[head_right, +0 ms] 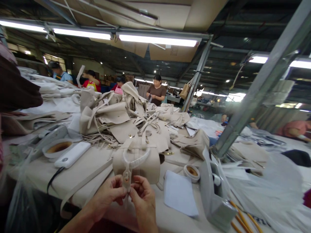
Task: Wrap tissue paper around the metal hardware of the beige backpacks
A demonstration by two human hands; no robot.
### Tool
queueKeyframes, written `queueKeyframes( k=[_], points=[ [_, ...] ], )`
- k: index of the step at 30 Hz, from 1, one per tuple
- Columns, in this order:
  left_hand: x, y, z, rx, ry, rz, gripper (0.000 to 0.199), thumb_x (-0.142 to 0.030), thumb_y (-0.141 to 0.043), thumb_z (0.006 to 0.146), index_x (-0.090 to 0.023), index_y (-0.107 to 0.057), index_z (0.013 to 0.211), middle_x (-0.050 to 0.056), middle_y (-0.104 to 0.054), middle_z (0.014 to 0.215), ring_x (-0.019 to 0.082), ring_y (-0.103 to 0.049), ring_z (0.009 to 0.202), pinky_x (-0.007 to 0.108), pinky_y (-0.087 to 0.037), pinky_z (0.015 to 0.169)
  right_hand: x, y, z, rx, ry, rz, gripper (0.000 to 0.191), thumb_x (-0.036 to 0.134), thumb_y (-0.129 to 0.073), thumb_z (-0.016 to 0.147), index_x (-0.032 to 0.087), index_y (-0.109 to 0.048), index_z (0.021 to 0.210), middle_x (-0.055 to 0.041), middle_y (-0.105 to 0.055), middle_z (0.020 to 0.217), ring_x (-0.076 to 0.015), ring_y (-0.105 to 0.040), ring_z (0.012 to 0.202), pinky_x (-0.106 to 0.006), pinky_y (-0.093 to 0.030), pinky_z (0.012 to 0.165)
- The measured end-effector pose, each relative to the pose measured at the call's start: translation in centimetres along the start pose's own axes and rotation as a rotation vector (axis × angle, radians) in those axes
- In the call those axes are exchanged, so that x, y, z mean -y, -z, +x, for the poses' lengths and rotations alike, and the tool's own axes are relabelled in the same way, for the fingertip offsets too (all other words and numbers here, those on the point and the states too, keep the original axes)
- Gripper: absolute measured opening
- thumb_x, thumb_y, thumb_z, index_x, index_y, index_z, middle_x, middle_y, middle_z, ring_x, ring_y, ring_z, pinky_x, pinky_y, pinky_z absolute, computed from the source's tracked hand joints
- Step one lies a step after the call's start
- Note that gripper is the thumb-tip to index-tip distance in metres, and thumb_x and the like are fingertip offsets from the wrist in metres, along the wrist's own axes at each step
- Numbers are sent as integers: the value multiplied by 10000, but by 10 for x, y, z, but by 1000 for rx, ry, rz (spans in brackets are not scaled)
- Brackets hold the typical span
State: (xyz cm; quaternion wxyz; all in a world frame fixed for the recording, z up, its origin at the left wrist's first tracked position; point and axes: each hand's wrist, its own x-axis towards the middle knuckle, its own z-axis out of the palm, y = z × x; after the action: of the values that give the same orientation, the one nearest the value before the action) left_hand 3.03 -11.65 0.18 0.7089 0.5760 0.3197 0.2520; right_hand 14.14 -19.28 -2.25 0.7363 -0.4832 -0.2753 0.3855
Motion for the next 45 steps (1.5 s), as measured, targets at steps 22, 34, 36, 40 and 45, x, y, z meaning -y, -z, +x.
queueKeyframes(
  k=[22,34,36,40,45],
  points=[
    [11,-10,-3,10,-109,-112,148,-205,-635,616,-180,-551,736,-40,-553,635,111,-500,571,242,-394,556,4,-5,-4,9,-29,-118,188,310,-766,621,155,-714,713,-4,-655,615,-111,-523,542,-208,-410,485],
    [5,-4,-8,44,-44,-252,270,-179,-744,552,-189,-520,702,-60,-570,593,94,-506,530,234,-398,539,-7,1,-9,-31,-81,24,221,266,-748,600,187,-618,760,10,-646,655,-117,-544,531,-224,-406,491],
    [6,-3,-9,62,-81,-233,255,-178,-738,555,-189,-517,681,-57,-572,577,103,-521,543,237,-400,550,-8,1,-8,-24,-200,162,294,300,-763,597,198,-574,797,8,-652,695,-110,-539,517,-217,-391,473],
    [6,5,-9,75,46,-287,278,-154,-743,530,-186,-515,686,-42,-609,618,90,-508,549,219,-379,537,-15,2,-7,-48,-16,-39,298,223,-753,559,218,-491,702,66,-554,592,-98,-485,512,-205,-367,470],
    [-3,8,-7,31,49,-352,295,-158,-753,523,-187,-522,705,-51,-574,619,92,-500,561,211,-377,540,-21,2,-11,-101,255,-449,143,142,-618,681,223,-501,703,69,-499,614,-100,-463,558,-220,-376,537]
  ],
)
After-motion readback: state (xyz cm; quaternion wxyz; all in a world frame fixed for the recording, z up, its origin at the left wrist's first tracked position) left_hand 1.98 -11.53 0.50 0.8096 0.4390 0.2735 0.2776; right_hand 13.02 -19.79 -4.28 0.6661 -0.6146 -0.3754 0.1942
